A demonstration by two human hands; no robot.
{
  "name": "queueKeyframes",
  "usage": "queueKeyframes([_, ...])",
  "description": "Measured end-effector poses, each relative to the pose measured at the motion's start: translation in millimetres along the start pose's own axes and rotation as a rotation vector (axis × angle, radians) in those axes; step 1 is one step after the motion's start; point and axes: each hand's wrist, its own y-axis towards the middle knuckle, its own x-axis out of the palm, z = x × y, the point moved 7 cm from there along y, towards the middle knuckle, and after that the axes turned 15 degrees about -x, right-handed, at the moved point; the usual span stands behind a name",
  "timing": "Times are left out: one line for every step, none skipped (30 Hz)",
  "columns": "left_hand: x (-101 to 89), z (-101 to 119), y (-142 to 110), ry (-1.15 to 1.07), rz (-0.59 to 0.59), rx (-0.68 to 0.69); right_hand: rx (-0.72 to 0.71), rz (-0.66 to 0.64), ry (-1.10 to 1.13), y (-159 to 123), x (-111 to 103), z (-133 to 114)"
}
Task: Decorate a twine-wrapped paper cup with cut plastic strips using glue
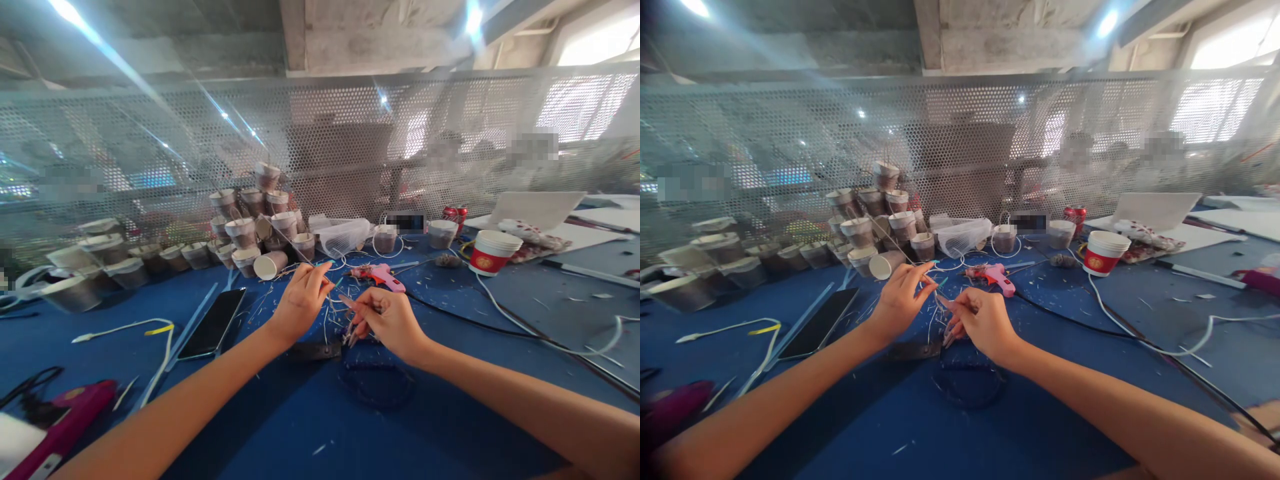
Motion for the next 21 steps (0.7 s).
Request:
queueKeyframes([-0.4, -1.6, 0.8, -0.029, 0.003, -0.035, 0.005, -0.008, 0.027, -0.2, 0.8, -0.1])
queueKeyframes([-1.0, -3.5, 1.6, -0.057, 0.007, -0.072, 0.01, -0.018, 0.053, -0.3, 1.7, 0.0])
queueKeyframes([-1.5, -5.6, 2.5, -0.083, 0.009, -0.108, 0.014, -0.028, 0.08, -0.2, 2.6, 0.5])
queueKeyframes([-2.1, -7.6, 3.2, -0.103, 0.011, -0.136, 0.018, -0.037, 0.106, 0.2, 3.4, 1.3])
queueKeyframes([-2.7, -8.6, 3.8, -0.116, 0.012, -0.144, 0.025, -0.044, 0.13, 0.7, 4.0, 2.7])
queueKeyframes([-3.2, -8.4, 4.2, -0.117, 0.011, -0.127, 0.034, -0.047, 0.15, 1.3, 4.2, 4.6])
queueKeyframes([-3.4, -7.0, 4.3, -0.106, 0.006, -0.088, 0.048, -0.048, 0.163, 1.9, 4.1, 7.1])
queueKeyframes([-3.5, -5.1, 4.1, -0.086, 0.003, -0.036, 0.063, -0.046, 0.168, 2.4, 3.8, 9.8])
queueKeyframes([-3.3, -3.2, 3.7, -0.06, -0.002, 0.015, 0.073, -0.045, 0.164, 3.0, 3.4, 12.2])
queueKeyframes([-2.9, -1.7, 3.3, -0.031, -0.006, 0.057, 0.075, -0.044, 0.152, 3.6, 2.7, 13.9])
queueKeyframes([-2.6, -0.8, 3.0, -0.003, -0.008, 0.087, 0.069, -0.042, 0.131, 4.1, 1.9, 14.9])
queueKeyframes([-2.5, -0.1, 3.0, 0.023, -0.008, 0.106, 0.055, -0.04, 0.105, 4.7, 0.9, 14.9])
queueKeyframes([-2.5, 0.6, 3.0, 0.046, -0.005, 0.118, 0.034, -0.037, 0.073, 5.2, -0.2, 13.9])
queueKeyframes([-2.6, 1.6, 3.0, 0.065, -0.003, 0.127, 0.008, -0.033, 0.033, 5.6, -1.5, 12.2])
queueKeyframes([-2.6, 2.7, 3.1, 0.081, -0.001, 0.135, -0.02, -0.027, -0.018, 5.9, -3.2, 10.0])
queueKeyframes([-2.7, 3.8, 3.1, 0.095, 0.002, 0.141, -0.051, -0.019, -0.08, 6.1, -5.2, 7.4])
queueKeyframes([-2.8, 5.0, 3.1, 0.107, 0.004, 0.145, -0.086, -0.011, -0.15, 6.3, -7.2, 4.4])
queueKeyframes([-2.9, 5.9, 3.2, 0.118, 0.006, 0.148, -0.126, -0.003, -0.23, 6.5, -9.4, 1.3])
queueKeyframes([-3.1, 6.8, 3.3, 0.125, 0.007, 0.149, -0.166, 0.005, -0.316, 6.6, -11.4, -1.7])
queueKeyframes([-3.1, 7.6, 3.3, 0.131, 0.006, 0.152, -0.205, 0.012, -0.402, 6.6, -13.2, -4.4])
queueKeyframes([-3.3, 8.4, 3.3, 0.136, 0.004, 0.153, -0.242, 0.018, -0.48, 6.6, -14.6, -6.5])
